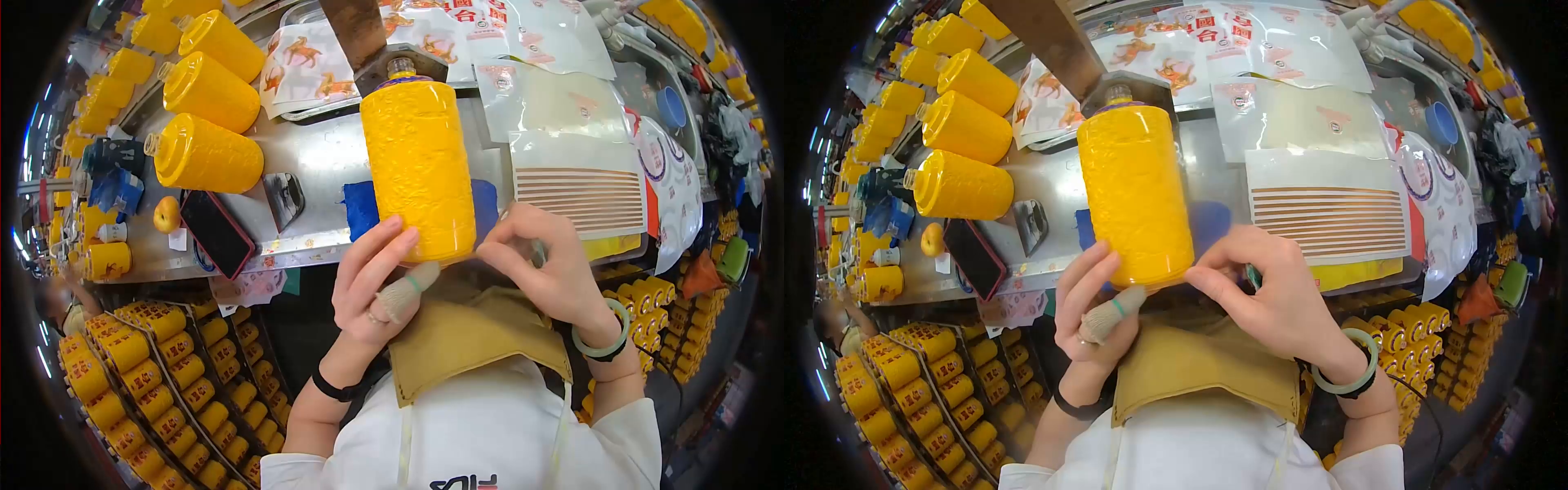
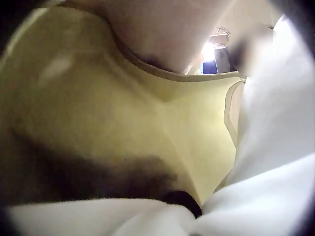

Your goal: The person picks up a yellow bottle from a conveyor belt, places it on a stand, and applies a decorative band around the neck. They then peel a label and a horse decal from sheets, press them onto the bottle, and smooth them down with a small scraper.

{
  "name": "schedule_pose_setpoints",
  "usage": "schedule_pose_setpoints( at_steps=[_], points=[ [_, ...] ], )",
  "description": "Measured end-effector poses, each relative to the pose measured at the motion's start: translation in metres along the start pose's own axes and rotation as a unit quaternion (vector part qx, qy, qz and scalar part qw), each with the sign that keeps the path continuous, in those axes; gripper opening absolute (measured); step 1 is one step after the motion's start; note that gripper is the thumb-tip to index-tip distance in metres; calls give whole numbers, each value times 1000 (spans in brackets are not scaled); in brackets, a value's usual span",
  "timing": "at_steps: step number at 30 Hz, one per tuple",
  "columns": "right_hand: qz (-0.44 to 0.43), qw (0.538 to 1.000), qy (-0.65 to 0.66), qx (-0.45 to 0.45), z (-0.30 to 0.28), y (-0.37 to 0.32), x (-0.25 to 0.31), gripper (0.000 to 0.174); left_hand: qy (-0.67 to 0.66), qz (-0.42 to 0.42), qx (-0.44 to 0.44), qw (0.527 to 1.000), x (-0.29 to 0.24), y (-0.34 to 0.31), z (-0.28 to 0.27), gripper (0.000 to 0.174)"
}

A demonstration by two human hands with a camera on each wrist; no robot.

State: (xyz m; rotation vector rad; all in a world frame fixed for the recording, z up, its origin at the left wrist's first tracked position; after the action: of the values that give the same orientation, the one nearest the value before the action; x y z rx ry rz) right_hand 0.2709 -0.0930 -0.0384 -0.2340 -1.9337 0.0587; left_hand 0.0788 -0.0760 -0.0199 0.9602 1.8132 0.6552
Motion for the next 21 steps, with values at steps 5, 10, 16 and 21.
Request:
schedule_pose_setpoints(
  at_steps=[5, 10, 16, 21],
  points=[
    [-8, 1000, -2, 11, 3, 0, 3, 13, -26, -144, -35, 989, 27, -20, -7, 25],
    [7, 1000, -4, 9, 1, -1, -1, 13, 65, -8, 9, 998, -5, -9, -3, 27],
    [-1, 1000, -8, 6, 3, 0, -1, 13, -16, -35, 14, 999, 0, 5, 3, 24],
    [-4, 1000, -3, 8, 3, 0, 1, 13, -41, -180, -40, 982, 28, -16, -6, 24]
  ],
)
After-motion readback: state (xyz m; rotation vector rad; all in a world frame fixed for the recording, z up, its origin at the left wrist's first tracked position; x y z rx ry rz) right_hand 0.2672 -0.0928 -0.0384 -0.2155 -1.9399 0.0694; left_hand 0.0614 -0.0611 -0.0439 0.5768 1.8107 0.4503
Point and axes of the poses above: each hand's wrist, its own y-axis towards the middle knuckle, its own z-axis out of the palm, x = y × z, the point moved 10 cm from there along y, towards the middle knuckle, and after that the axes turned 3 degrees about -x, right-handed, at the moved point
